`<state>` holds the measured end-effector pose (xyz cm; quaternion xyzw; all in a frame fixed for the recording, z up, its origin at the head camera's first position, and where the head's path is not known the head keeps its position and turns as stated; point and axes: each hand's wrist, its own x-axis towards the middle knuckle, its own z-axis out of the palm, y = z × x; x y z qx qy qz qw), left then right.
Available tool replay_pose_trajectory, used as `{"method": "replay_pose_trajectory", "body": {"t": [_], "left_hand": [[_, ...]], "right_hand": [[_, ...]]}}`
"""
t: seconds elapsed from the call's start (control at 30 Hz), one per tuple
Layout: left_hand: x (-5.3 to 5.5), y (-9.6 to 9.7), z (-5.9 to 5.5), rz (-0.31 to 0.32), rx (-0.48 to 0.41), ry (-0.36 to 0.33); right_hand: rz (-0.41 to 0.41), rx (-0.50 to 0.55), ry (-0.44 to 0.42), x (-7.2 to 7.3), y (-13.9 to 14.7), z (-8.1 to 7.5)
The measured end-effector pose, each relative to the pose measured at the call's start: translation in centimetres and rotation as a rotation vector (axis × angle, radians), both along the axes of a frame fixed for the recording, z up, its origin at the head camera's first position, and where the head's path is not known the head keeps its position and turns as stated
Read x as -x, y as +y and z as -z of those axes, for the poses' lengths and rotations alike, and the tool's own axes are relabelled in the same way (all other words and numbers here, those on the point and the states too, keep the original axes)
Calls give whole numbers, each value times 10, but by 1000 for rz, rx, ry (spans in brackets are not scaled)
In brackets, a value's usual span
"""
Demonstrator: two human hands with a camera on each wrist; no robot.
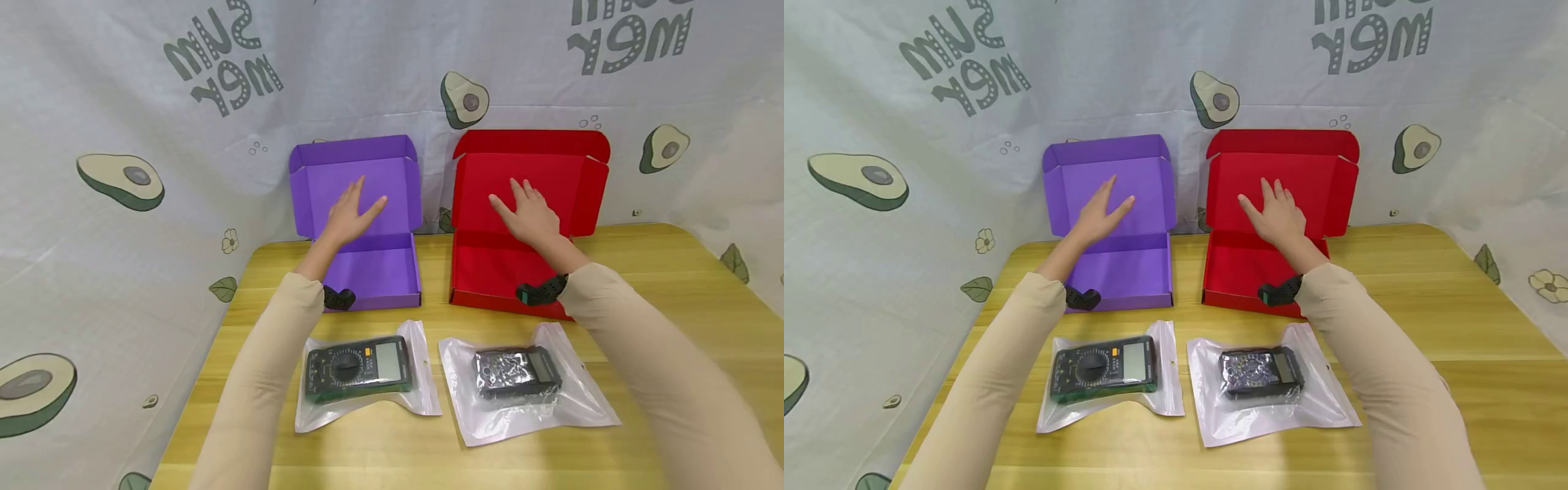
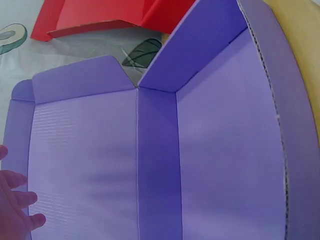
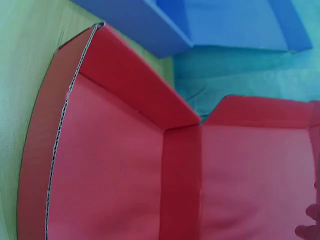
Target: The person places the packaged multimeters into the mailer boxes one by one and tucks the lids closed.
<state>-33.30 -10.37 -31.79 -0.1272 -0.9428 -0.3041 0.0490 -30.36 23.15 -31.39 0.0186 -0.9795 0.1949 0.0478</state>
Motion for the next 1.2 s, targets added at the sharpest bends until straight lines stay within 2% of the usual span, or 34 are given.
{"method": "replay_pose_trajectory", "body": {"t": [0.3, 0.53, 0.7, 0.93, 1.2], "left_hand": [[-17, -3, 2, 6, -69, 76], [-34, 0, 7, 46, -115, 123], [-48, -1, 15, 87, -154, 156], [-63, -4, 26, 112, -173, 144], [-69, 1, 34, 145, -139, 113]], "right_hand": [[-1, 61, 21, -26, 5, -11], [-25, 123, 43, -48, 19, -8], [-52, 224, 47, -66, 33, -4], [-73, 277, -11, -85, 48, 1], [-69, 292, -33, -91, 63, 16]]}}
